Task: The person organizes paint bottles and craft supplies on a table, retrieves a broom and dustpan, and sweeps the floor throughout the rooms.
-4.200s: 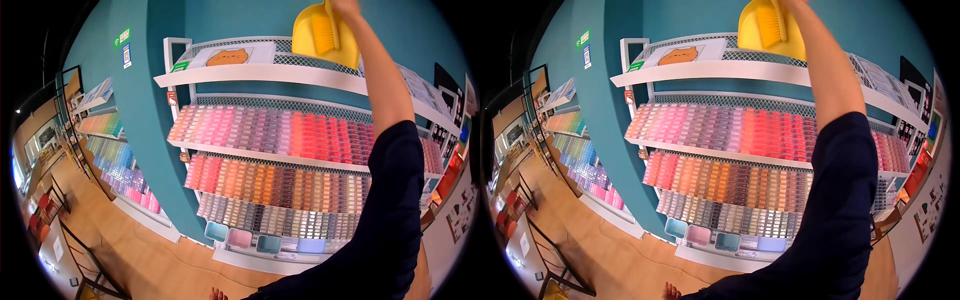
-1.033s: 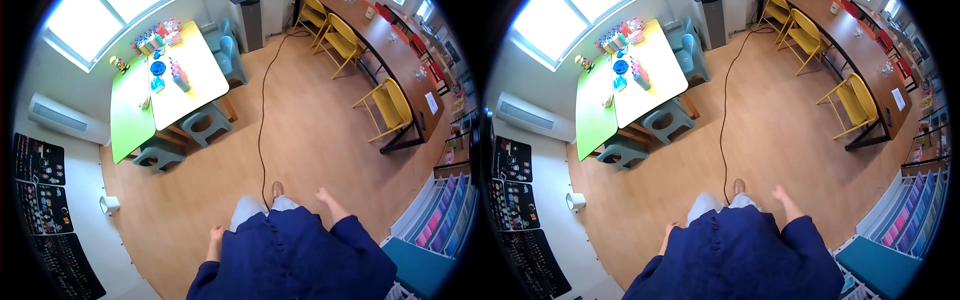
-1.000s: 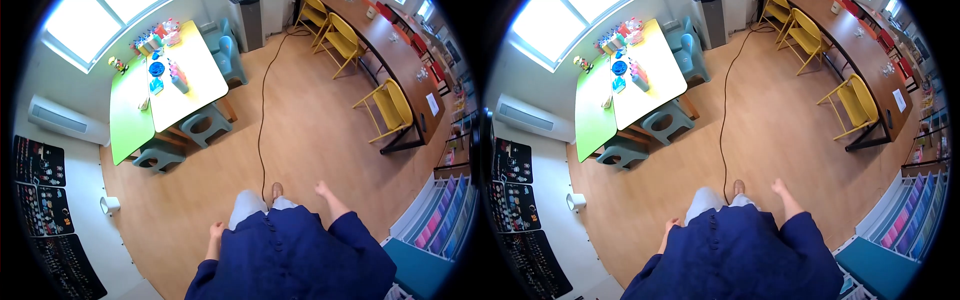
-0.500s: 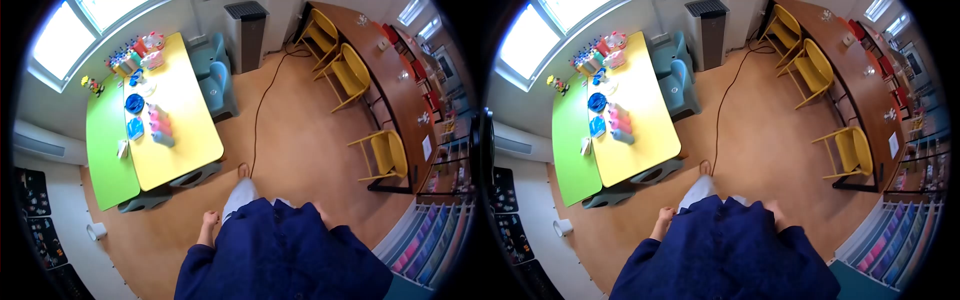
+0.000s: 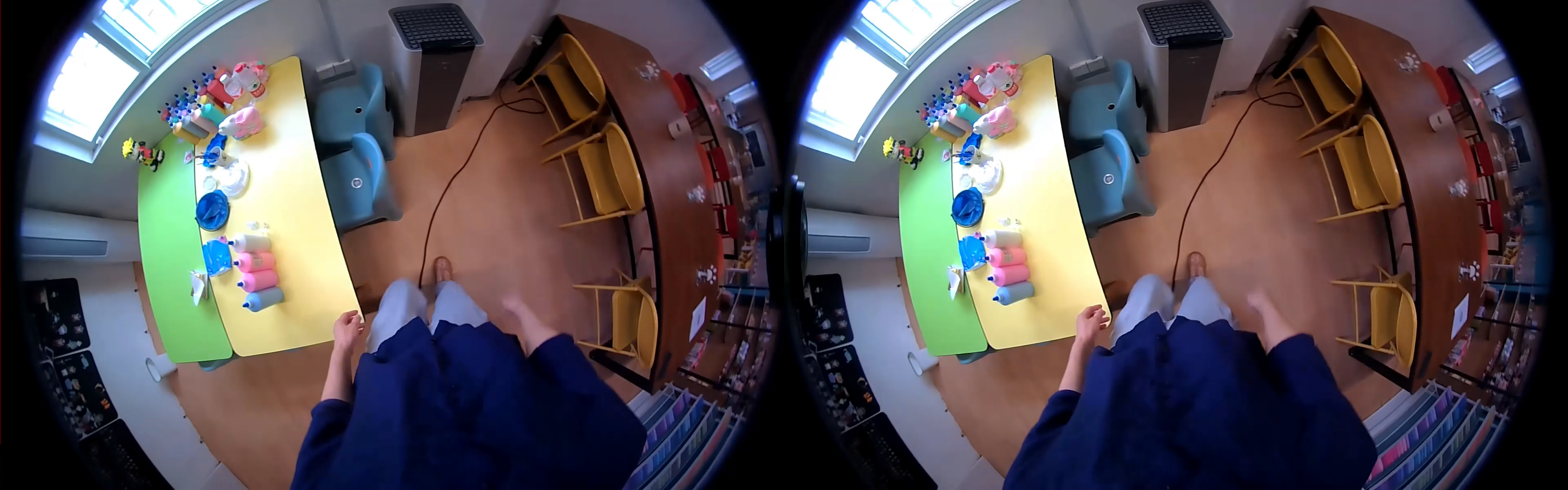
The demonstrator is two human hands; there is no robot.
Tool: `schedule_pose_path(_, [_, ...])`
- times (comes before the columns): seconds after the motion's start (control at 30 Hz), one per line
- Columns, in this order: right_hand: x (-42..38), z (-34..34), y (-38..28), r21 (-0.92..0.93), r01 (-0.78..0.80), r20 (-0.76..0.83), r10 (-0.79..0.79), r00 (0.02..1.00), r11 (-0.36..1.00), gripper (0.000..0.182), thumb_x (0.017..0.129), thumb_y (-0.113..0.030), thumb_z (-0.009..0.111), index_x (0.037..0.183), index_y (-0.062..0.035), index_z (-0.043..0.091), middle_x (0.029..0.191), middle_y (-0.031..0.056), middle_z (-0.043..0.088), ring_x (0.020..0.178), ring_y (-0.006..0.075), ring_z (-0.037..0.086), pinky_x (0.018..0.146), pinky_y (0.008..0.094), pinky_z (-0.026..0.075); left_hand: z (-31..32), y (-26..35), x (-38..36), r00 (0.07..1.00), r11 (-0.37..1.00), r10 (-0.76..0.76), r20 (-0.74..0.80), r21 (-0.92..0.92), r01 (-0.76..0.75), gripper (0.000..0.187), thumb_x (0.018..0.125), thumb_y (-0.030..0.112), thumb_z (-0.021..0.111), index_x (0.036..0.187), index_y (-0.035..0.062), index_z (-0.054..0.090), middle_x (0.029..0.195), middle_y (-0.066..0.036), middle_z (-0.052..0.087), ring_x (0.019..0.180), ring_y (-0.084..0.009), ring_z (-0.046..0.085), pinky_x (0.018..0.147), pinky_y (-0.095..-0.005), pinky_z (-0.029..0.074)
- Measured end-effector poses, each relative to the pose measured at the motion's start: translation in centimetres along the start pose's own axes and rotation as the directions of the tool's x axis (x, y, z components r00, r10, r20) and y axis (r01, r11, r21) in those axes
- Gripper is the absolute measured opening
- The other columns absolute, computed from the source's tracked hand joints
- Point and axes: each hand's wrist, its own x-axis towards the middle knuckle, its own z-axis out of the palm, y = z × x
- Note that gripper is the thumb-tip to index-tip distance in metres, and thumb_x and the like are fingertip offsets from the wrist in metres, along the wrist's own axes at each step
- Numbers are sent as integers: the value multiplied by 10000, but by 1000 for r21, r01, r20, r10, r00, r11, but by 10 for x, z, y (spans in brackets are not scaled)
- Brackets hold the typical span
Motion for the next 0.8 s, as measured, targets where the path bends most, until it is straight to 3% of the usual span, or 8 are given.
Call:
schedule_pose_path(0.07, [69, -50, -100, -55, 171, 1, -171, 985, 984, 278, 847, -265, 562, 875, -4, 652, 736, 147, 645, 691, 239, 629, 570, 398, 487, 0, 11, 3, 999, 1000, 25, -30, -16, -26, 378, 873, 151, 551, 1220, 4, 521, 1030, -139, 624, 827, -199, 648, 694, -304, 516])
schedule_pose_path(0.1, [102, -68, -144, -16, 195, 60, -194, 979, 981, 314, 841, -283, 556, 989, -17, 635, 950, 215, 651, 902, 319, 636, 774, 410, 498, 0, 20, 5, 995, 995, 61, -76, 77, -55, 383, 868, 152, 560, 1222, 11, 524, 1040, -151, 626, 840, -206, 649, 710, -305, 516])
schedule_pose_path(0.17, [91, -134, -276, -5, 271, 40, -271, 962, 963, 297, 828, -291, 593, 882, -4, 650, 732, 152, 660, 706, 279, 645, 674, 395, 501, -10, 24, 27, 982, 947, 144, -122, 304, -101, 475, 843, 131, 581, 1296, 41, 470, 1099, -193, 610, 887, -244, 646, 761, -330, 513])
schedule_pose_path(0.23, [133, -144, -349, 87, 348, 31, -352, 936, 933, 343, 821, -327, 614, 949, -10, 638, 826, 152, 670, 714, 276, 645, 673, 396, 504, -8, 72, 37, 966, 912, 199, -165, 393, -121, 560, 830, 113, 586, 1354, 54, 395, 1161, -204, 577, 906, -269, 639, 785, -349, 509])
schedule_pose_path(0.33, [186, -136, -443, 165, 340, 78, -356, 931, 926, 556, 772, -412, 667, 1119, 14, 578, 1072, 189, 629, 930, 298, 626, 810, 377, 490, -21, 116, 91, 945, 844, 299, -131, 499, -198, 726, 803, 69, 593, 1434, 72, 236, 1302, -218, 460, 1009, -317, 595, 880, -380, 473])
schedule_pose_path(0.43, [181, -128, -522, 75, 319, 171, -327, 929, 945, 770, 703, -469, 714, 1208, 73, 508, 1172, 245, 573, 1117, 323, 550, 932, 370, 439, -34, 163, 141, 928, 745, 372, -32, 606, -278, 731, 793, 65, 605, 1427, 57, 240, 1324, -228, 420, 1167, -359, 474, 979, -403, 403])
schedule_pose_path(0.6, [223, -86, -613, -40, 342, 273, -319, 908, 939, 886, 633, -480, 762, 1243, 83, 451, 1241, 262, 511, 1184, 350, 492, 969, 382, 421, -53, 231, 203, 897, 682, 442, -21, 657, -321, 740, 788, 72, 614, 1422, 37, 234, 1380, -216, 367, 1269, -362, 371, 1055, -396, 330])
schedule_pose_path(0.8, [284, -37, -662, -88, 257, 347, -212, 913, 963, 940, 585, -409, 808, 1295, 45, 391, 1251, 245, 513, 1168, 350, 505, 968, 380, 424, -53, 268, 252, 937, 744, 334, -100, 638, -198, 834, 764, 67, 646, 1449, 53, 171, 1461, -198, 264, 1360, -339, 240, 1110, -382, 240])
